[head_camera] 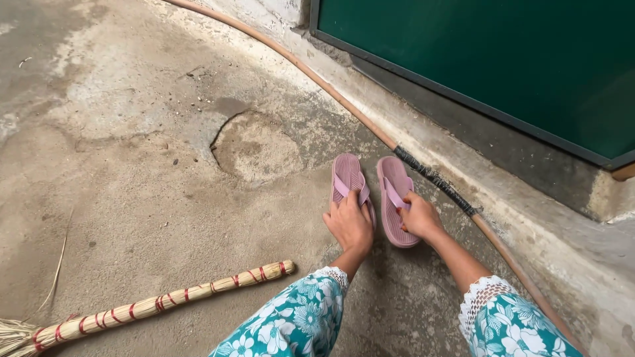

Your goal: Repairing a traditional straw broom by re-tying the straw to the handle.

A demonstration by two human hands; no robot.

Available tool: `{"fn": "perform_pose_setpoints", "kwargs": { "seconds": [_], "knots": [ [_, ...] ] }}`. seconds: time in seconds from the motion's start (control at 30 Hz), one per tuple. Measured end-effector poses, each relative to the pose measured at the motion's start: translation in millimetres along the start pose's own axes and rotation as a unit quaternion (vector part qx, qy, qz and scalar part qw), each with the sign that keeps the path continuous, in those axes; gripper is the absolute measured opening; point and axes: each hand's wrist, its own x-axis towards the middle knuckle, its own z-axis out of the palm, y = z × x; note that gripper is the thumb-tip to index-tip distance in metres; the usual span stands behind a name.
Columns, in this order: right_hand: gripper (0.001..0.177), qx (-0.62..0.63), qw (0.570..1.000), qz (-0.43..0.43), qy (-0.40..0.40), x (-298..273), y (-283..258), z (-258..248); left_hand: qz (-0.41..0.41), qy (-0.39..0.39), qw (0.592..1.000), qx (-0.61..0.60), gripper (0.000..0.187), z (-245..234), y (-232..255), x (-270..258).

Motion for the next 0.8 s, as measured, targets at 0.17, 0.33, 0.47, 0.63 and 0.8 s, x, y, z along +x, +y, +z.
{"fn": "perform_pose_setpoints", "kwargs": {
  "seconds": [0.17,0.33,0.47,0.63,0.8],
  "knots": [
    [0.036,-0.023,1.0,0.0,-0.007,3.5,-6.3,13.6,0.004,-0.009,1.0,0.0,0.034,-1.2,-1.2,3.3],
    [0.036,-0.084,0.995,-0.057,0.023,32.5,24.3,41.5,0.036,-0.027,0.999,0.029,0.035,18.3,-17.3,7.9],
    [0.035,-0.177,0.975,-0.129,0.027,37.9,19.4,42.9,0.025,-0.139,0.987,0.08,0.054,16.5,-27.2,12.9],
    [0.03,-0.299,0.93,-0.196,0.084,4.3,-79.3,21.9,0.046,-0.15,0.983,0.094,0.057,-26.8,-43.0,36.4],
    [0.038,-0.17,0.94,-0.286,0.072,-16.6,-182.0,63.4,0.064,0.028,0.993,0.096,0.044,-84.8,-87.6,80.0]
  ]
}}
